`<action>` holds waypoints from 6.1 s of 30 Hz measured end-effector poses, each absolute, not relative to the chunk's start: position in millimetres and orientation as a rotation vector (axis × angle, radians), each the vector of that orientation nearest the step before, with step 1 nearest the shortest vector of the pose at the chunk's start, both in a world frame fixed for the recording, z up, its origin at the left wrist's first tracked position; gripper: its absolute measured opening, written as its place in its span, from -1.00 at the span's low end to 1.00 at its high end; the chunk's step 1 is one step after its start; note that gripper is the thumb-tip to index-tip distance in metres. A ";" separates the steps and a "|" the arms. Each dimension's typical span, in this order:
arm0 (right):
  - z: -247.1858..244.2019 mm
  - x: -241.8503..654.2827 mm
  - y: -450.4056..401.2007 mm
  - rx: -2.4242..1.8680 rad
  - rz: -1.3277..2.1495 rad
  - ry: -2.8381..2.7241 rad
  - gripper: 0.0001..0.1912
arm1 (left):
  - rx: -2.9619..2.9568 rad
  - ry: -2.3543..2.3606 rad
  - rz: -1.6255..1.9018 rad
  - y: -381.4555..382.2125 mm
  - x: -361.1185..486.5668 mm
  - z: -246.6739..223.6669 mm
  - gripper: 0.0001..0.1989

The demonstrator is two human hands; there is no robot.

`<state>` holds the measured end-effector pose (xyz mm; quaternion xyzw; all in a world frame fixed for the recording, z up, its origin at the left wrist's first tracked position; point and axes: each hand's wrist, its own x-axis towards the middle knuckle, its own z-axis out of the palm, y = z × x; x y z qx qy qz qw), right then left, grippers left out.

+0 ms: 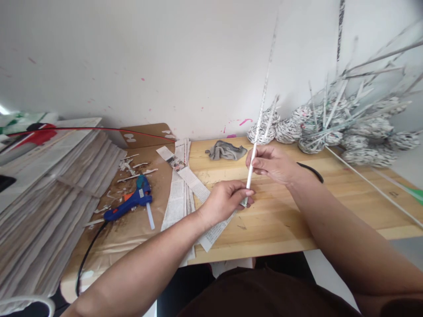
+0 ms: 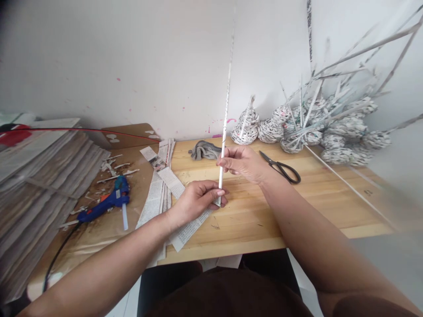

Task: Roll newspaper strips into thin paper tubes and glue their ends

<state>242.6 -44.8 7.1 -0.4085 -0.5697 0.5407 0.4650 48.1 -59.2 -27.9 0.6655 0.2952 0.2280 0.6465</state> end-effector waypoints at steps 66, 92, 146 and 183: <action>8.4 246.1 -46.5 -1.086 1.280 -1.433 -0.69 | 1.414 0.588 0.446 -58.0 47.7 -30.9 -0.66; 15.2 244.8 -50.3 -1.105 1.337 -1.599 -0.77 | 1.457 0.614 0.479 -57.0 46.7 -30.0 -0.72; 20.9 221.1 -61.7 -1.005 0.590 -1.430 -0.88 | 1.568 0.894 1.061 -17.5 29.9 -6.3 -0.77; -25.2 183.3 -53.4 -1.162 0.636 -1.408 -0.82 | 0.523 0.544 0.940 -22.2 45.2 -26.9 -0.83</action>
